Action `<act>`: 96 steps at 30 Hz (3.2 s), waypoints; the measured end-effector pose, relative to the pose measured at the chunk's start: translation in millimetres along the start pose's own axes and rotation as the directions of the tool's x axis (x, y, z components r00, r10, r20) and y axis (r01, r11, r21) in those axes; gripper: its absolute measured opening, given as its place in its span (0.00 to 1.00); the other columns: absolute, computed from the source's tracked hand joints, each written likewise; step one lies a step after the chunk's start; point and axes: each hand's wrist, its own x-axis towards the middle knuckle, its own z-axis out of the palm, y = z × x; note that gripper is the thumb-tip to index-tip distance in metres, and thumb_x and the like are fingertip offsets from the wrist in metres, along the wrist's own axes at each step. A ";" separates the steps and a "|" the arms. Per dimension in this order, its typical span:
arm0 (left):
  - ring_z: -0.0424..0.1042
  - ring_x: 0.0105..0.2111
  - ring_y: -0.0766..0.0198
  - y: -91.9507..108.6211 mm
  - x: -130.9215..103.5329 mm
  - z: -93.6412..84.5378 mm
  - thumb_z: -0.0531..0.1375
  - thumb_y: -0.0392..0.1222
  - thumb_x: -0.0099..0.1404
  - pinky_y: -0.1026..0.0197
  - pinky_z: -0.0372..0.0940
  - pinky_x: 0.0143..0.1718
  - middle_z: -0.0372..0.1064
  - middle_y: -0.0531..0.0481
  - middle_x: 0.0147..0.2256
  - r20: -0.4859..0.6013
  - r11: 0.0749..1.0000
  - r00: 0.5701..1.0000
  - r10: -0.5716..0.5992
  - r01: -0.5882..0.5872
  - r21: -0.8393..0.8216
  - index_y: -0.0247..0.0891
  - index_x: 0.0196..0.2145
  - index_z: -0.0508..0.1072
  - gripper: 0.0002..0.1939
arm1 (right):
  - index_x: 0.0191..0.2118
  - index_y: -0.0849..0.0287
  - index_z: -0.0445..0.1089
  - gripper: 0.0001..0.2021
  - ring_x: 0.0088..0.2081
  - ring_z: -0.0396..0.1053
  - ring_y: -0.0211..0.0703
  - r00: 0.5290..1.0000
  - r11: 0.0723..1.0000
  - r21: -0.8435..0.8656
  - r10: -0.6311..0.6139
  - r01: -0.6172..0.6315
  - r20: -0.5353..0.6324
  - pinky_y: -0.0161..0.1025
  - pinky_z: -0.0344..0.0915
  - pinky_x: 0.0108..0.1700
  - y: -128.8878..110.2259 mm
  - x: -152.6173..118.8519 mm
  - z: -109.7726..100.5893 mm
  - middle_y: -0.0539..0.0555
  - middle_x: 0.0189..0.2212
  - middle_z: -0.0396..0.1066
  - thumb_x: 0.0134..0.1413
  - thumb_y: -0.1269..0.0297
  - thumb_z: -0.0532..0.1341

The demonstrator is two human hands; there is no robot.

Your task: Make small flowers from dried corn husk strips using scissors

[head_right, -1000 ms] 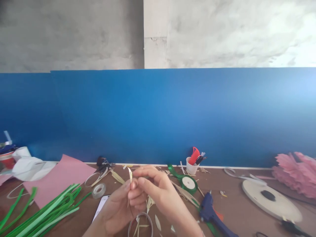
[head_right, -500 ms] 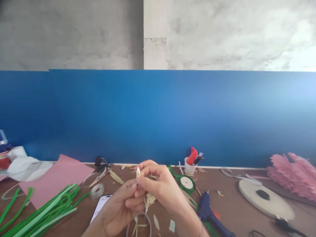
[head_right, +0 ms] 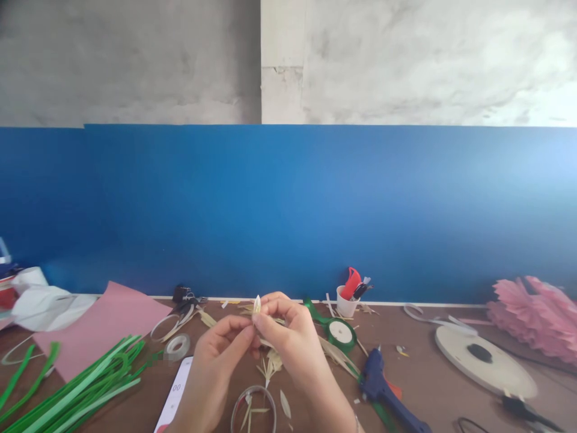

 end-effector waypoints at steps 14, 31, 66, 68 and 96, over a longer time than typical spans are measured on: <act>0.58 0.17 0.73 3.4 1.6 -2.3 0.67 0.46 0.55 0.69 0.54 0.21 0.62 0.57 0.18 0.095 0.999 0.995 -0.003 0.008 -0.042 0.36 0.26 0.71 0.12 | 0.28 0.58 0.74 0.14 0.38 0.64 0.43 0.999 0.999 -0.030 -0.024 0.023 -0.023 0.36 0.59 0.42 -1.0 -0.9 -8.8 0.52 0.33 0.71 0.54 0.53 0.62; 0.50 0.14 0.79 0.8 1.5 -1.2 0.69 0.50 0.51 0.71 0.39 0.15 0.61 0.59 0.18 0.163 0.982 0.978 -0.130 0.150 -0.114 0.37 0.26 0.68 0.17 | 0.21 0.59 0.67 0.12 0.29 0.57 0.36 0.994 0.995 0.031 0.090 -0.092 0.059 0.34 0.56 0.35 -12.5 1.6 -9.6 0.49 0.30 0.67 0.49 0.60 0.66; 0.47 0.16 0.78 8.2 5.0 -7.1 0.72 0.46 0.46 0.72 0.41 0.16 0.57 0.61 0.17 0.221 0.910 0.946 -0.236 0.296 -0.292 0.36 0.23 0.65 0.19 | 0.33 0.55 0.64 0.08 0.39 0.66 0.46 0.692 0.298 -0.770 -0.679 0.565 0.245 0.46 0.59 0.41 12.2 -7.7 -1.2 0.53 0.35 0.69 0.53 0.77 0.56; 0.47 0.16 0.77 4.5 4.7 -7.9 0.72 0.46 0.48 0.72 0.42 0.17 0.56 0.61 0.16 0.204 0.933 0.961 -0.186 0.238 -0.271 0.35 0.23 0.66 0.18 | 0.31 0.55 0.63 0.07 0.38 0.66 0.46 0.730 0.418 -0.739 -0.668 0.528 0.144 0.46 0.59 0.40 15.1 -9.3 5.5 0.53 0.33 0.69 0.53 0.75 0.55; 0.48 0.15 0.80 6.9 13.9 -11.2 0.71 0.43 0.47 0.72 0.38 0.14 0.59 0.60 0.19 0.284 0.882 0.905 -0.316 0.390 -0.262 0.35 0.22 0.63 0.19 | 0.43 0.57 0.64 0.14 0.43 0.63 0.48 0.643 0.159 -0.781 -0.676 0.603 0.359 0.47 0.58 0.42 11.2 -1.0 -14.0 0.56 0.40 0.69 0.52 0.80 0.57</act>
